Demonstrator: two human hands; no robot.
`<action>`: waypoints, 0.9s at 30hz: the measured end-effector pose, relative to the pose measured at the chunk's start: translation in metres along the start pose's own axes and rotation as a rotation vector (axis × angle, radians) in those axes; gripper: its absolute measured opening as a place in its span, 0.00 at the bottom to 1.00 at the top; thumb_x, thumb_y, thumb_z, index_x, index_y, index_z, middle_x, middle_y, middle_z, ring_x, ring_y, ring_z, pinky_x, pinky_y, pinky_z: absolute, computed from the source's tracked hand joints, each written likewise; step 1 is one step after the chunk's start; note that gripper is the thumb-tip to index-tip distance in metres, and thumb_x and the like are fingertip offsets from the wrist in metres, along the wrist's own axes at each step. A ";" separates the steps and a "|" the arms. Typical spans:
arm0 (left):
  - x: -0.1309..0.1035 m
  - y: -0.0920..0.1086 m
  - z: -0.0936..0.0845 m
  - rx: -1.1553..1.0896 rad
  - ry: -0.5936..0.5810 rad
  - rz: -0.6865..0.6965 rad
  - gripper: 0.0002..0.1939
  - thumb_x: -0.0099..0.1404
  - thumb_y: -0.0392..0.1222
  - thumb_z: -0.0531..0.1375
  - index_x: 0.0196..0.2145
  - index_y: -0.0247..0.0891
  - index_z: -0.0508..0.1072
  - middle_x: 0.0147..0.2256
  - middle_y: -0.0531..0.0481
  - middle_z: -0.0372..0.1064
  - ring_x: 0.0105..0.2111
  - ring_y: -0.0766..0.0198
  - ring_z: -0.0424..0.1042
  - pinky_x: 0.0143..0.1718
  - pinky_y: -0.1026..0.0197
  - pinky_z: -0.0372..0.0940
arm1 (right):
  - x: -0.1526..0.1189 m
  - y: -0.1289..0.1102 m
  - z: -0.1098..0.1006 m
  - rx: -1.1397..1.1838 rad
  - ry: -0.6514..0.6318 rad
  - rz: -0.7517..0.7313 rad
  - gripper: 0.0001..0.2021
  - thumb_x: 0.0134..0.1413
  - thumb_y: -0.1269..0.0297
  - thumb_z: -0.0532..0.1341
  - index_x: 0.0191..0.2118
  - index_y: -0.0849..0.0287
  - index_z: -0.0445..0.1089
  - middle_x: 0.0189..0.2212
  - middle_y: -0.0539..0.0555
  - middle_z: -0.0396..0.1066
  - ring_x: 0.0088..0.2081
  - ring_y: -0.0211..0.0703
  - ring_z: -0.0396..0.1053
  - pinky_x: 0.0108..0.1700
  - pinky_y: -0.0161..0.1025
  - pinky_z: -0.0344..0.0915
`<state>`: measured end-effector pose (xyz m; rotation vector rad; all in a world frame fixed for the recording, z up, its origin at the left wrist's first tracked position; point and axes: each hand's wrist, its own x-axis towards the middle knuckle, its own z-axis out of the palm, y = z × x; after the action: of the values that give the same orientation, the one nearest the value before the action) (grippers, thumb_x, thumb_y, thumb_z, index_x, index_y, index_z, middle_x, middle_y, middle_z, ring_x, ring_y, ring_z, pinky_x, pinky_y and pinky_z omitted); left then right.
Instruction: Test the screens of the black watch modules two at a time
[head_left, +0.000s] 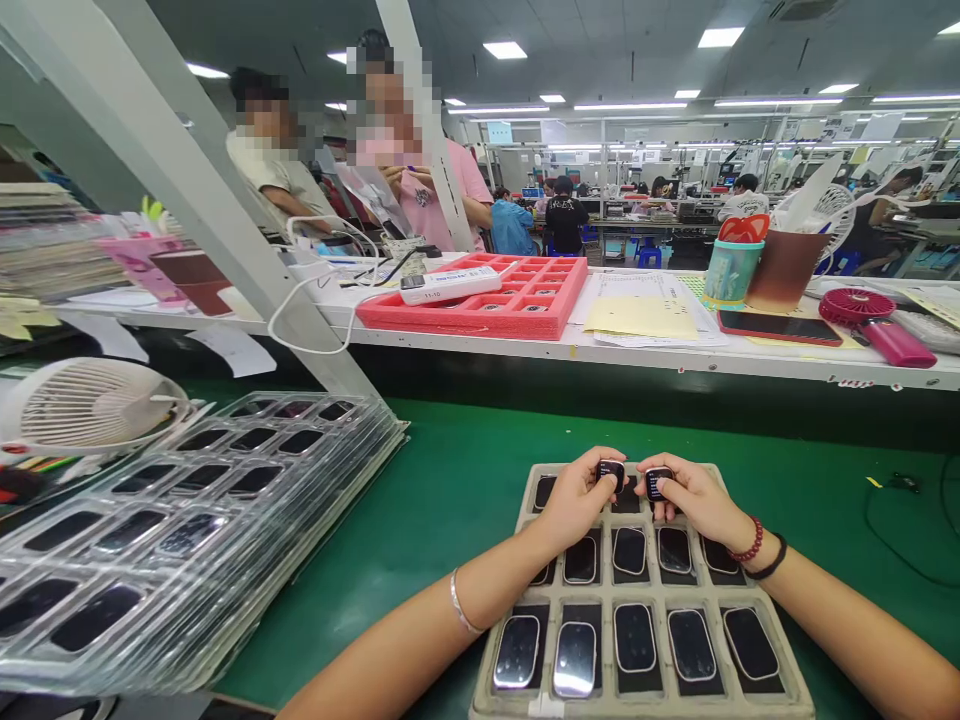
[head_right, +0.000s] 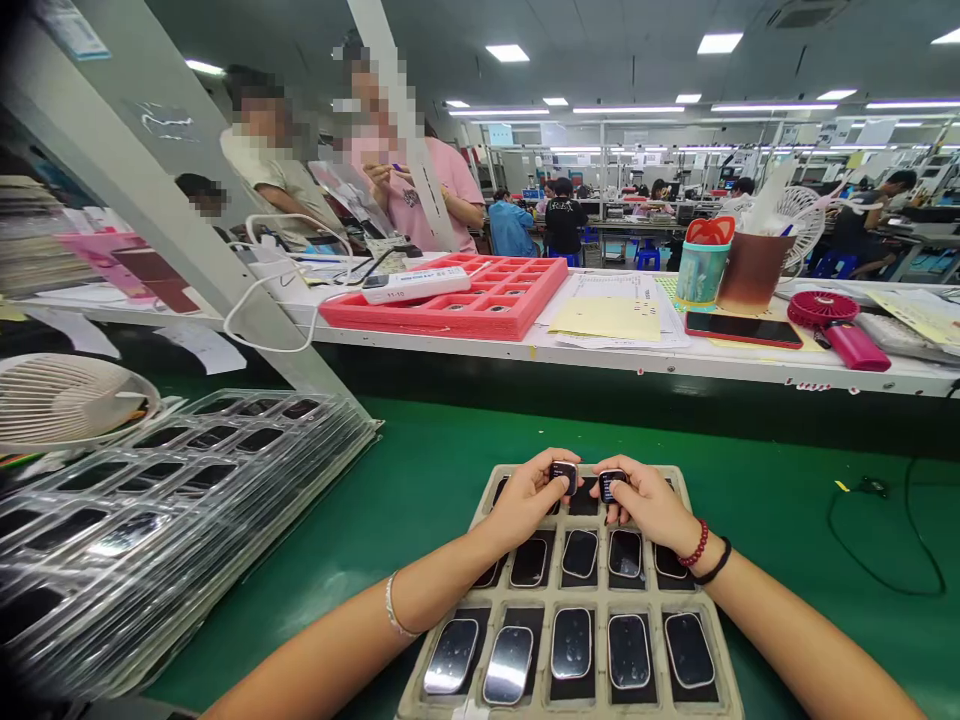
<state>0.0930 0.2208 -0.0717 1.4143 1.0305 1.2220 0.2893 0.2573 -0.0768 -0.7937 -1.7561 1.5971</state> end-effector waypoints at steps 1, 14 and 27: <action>0.000 0.000 0.000 0.004 0.005 0.000 0.13 0.59 0.38 0.55 0.42 0.35 0.67 0.32 0.49 0.67 0.28 0.66 0.65 0.31 0.64 0.63 | 0.000 0.000 0.000 -0.002 -0.002 0.002 0.16 0.57 0.54 0.57 0.46 0.60 0.64 0.36 0.55 0.71 0.23 0.34 0.67 0.25 0.32 0.65; 0.000 -0.002 -0.001 0.001 0.001 -0.005 0.12 0.59 0.37 0.55 0.42 0.34 0.67 0.32 0.48 0.68 0.29 0.65 0.66 0.31 0.64 0.63 | 0.000 0.001 0.000 -0.027 0.000 -0.016 0.16 0.58 0.54 0.57 0.46 0.60 0.63 0.35 0.55 0.71 0.23 0.35 0.68 0.25 0.33 0.66; 0.000 -0.002 0.000 0.028 -0.004 0.013 0.17 0.54 0.32 0.57 0.44 0.35 0.67 0.36 0.46 0.70 0.33 0.63 0.69 0.33 0.64 0.63 | -0.001 -0.003 0.000 -0.048 0.024 -0.066 0.18 0.54 0.65 0.56 0.52 0.57 0.60 0.44 0.57 0.67 0.33 0.39 0.70 0.31 0.36 0.68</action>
<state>0.0933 0.2210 -0.0733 1.4464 1.0407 1.2173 0.2901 0.2558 -0.0738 -0.7662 -1.7910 1.5009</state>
